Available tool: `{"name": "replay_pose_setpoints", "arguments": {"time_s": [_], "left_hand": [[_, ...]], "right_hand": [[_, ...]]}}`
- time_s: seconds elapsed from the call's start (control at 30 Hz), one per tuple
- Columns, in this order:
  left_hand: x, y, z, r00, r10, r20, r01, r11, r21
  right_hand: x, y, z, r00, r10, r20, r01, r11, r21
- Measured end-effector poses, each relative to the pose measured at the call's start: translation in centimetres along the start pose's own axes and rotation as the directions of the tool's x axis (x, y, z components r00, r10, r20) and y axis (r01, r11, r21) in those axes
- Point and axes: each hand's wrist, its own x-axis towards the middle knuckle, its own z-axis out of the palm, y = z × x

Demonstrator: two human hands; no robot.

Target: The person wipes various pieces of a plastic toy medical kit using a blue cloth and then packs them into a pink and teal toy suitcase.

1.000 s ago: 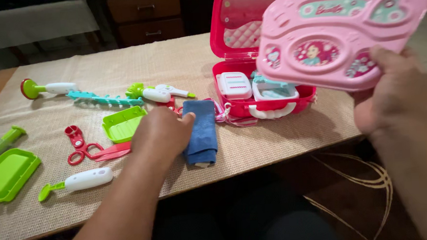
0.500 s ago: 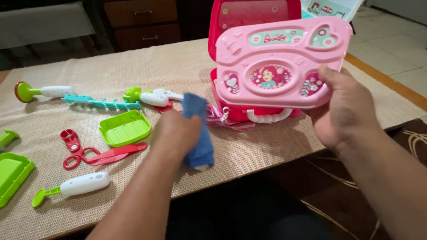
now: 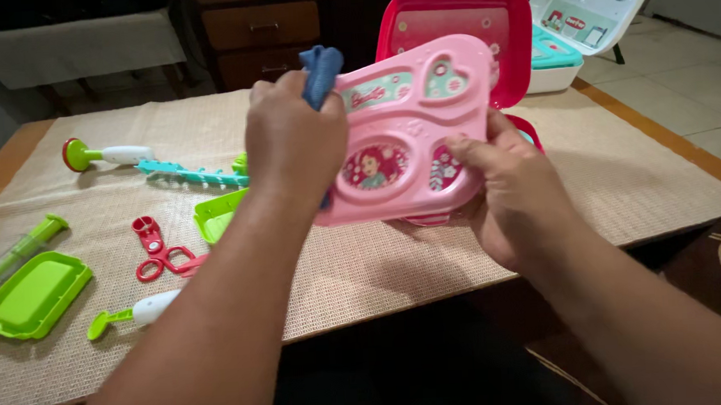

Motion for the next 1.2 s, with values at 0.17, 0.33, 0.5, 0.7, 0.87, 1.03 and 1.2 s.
{"name": "replay_pose_setpoints", "arguments": {"time_s": [0.17, 0.33, 0.5, 0.7, 0.87, 1.03, 1.2], "left_hand": [[-1.2, 2.3, 0.0, 0.996, 0.073, -0.053, -0.079, 0.990, -0.117], [-1.6, 4.5, -0.1, 0.969, 0.227, -0.098, -0.244, 0.942, -0.231], [-2.5, 4.9, -0.1, 0.841, 0.532, -0.098, -0.535, 0.794, -0.289], [-2.4, 3.5, -0.3, 0.848, 0.525, -0.067, -0.521, 0.805, -0.286], [-1.6, 3.5, -0.5, 0.942, 0.333, -0.049, -0.336, 0.924, -0.185], [-1.9, 4.4, -0.7, 0.907, 0.417, -0.060, -0.421, 0.891, -0.170], [-2.7, 4.6, 0.2, 0.859, 0.511, -0.034, -0.507, 0.839, -0.199]], "right_hand": [[0.3, 0.9, 1.0, 0.989, -0.009, 0.145, 0.005, 1.000, 0.027], [0.6, 1.5, 1.0, 0.977, 0.009, 0.211, -0.003, 1.000, -0.026], [0.7, 0.9, 1.1, 0.969, 0.012, 0.247, 0.002, 0.998, -0.057], [0.7, 0.9, 1.0, 0.964, -0.014, 0.264, 0.017, 1.000, -0.012], [0.7, 1.3, 1.3, 0.984, 0.006, 0.176, -0.010, 1.000, 0.023], [1.2, 0.3, 1.4, 0.980, -0.015, 0.200, 0.015, 1.000, 0.005], [2.0, 0.2, 0.9, 0.965, -0.057, 0.257, 0.067, 0.997, -0.030]]}}
